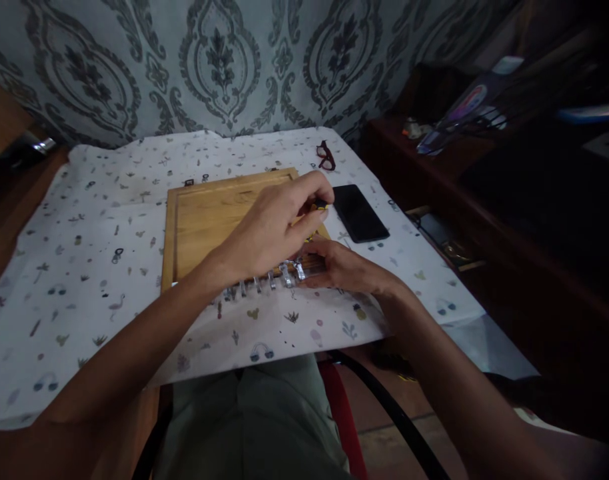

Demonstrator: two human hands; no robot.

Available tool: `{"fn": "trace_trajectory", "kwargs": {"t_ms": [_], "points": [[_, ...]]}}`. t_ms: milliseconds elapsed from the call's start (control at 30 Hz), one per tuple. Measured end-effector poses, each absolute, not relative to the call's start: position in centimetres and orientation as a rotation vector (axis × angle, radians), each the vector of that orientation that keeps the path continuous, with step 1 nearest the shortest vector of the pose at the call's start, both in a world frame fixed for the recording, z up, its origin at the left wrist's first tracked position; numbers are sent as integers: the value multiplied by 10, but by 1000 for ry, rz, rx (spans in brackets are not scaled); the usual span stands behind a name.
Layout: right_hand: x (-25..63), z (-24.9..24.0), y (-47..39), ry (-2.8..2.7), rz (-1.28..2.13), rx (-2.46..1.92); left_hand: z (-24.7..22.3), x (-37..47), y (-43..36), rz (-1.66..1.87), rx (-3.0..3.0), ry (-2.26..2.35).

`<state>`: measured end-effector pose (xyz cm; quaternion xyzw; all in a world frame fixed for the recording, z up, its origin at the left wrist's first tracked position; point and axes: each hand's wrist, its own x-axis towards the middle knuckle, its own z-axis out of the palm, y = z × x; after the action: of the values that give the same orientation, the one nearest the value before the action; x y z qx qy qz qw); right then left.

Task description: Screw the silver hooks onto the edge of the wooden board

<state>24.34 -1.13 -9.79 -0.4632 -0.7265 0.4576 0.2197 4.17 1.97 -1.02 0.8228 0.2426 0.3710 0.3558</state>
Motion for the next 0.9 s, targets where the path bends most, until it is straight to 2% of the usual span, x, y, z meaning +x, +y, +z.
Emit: {"fn": "trace_trajectory", "kwargs": {"t_ms": [267,433,733,900], "points": [[242,-103,-10,-2030,1179,-1175,-24,79,3,1059,1736,540],[242,-100,-9,-2032,1266,-1167,-26,94,9,1099,1508,583],[242,-98,-11,-1996,1308,-1224,-25,94,22,788,1537,391],[242,-99,-12,-1973,1300,-1262,-20,92,17,840,1637,513]]}}
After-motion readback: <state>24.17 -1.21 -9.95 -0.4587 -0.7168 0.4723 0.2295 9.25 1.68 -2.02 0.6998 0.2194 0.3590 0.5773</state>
